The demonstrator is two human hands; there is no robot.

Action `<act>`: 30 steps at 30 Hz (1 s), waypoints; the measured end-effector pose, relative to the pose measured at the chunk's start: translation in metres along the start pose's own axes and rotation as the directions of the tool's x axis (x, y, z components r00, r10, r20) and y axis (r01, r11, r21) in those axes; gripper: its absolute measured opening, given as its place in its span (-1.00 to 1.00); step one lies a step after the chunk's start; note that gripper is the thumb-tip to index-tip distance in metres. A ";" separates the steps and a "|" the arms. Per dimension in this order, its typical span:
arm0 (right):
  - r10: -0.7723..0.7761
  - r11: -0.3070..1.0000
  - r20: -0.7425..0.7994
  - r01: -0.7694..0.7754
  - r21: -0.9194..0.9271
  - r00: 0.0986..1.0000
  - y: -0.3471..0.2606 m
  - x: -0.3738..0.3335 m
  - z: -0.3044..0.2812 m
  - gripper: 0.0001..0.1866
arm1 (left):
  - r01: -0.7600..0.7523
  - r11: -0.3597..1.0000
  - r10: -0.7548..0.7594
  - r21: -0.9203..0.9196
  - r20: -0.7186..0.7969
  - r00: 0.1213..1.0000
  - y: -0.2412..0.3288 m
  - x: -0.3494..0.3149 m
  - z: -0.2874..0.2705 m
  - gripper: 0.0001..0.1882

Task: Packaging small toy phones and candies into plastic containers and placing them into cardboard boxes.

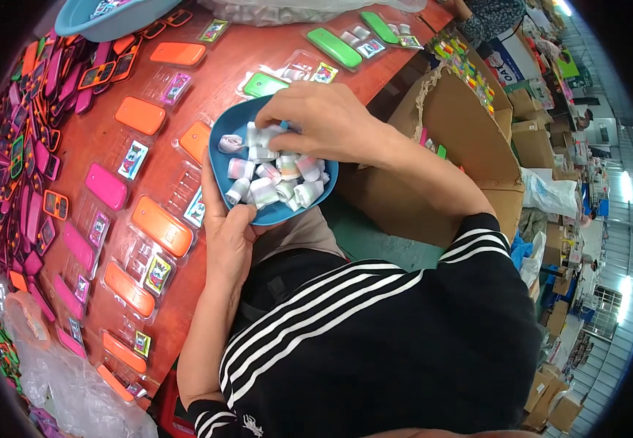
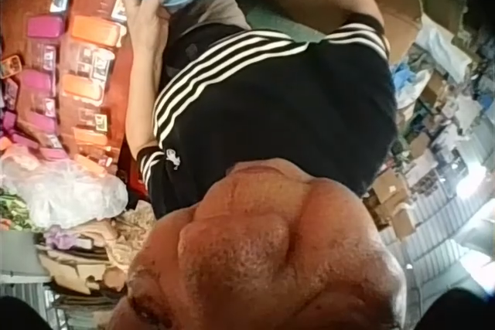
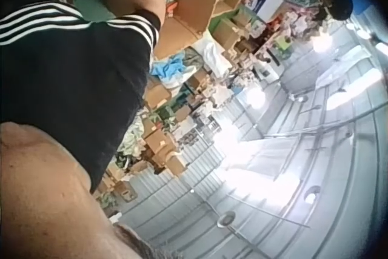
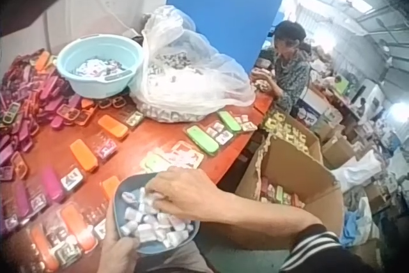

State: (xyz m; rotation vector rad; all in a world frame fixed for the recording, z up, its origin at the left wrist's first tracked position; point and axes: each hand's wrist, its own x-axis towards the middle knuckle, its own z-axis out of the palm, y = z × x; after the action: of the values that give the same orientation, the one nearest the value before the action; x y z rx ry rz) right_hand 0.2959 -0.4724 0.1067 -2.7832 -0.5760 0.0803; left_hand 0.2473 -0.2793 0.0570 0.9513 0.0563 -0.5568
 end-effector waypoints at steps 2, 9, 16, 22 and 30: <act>-0.140 0.977 -0.176 0.165 0.137 0.974 0.006 -0.004 0.004 -0.77 | 0.019 1.000 -0.019 -0.005 0.008 1.000 0.001 0.000 0.000 -0.08; 0.027 0.361 0.005 -0.015 0.932 1.000 0.015 -0.009 -0.022 -0.72 | -0.065 0.996 0.066 -0.056 0.014 0.998 0.000 0.003 -0.003 -0.06; -0.114 0.323 0.142 -0.099 0.941 0.983 0.002 -0.024 -0.006 -0.69 | 0.082 0.995 -0.077 0.055 -0.092 0.993 0.010 -0.044 -0.026 -0.09; -0.219 0.131 0.189 -0.163 0.978 0.957 -0.036 -0.047 0.026 -0.71 | 0.146 0.986 -0.122 0.080 -0.249 0.961 0.006 -0.098 -0.064 -0.11; -0.295 0.264 0.238 -0.160 0.951 0.926 -0.075 -0.052 0.080 -0.72 | 0.175 0.984 -0.169 -0.013 -0.346 0.923 -0.023 -0.154 -0.081 -0.22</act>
State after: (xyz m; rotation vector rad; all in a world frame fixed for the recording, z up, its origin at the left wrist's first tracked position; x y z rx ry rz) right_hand 0.2104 -0.4054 0.0527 -1.4549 -0.4696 0.7190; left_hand 0.1200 -0.1612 0.0356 1.0608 0.4567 -0.5458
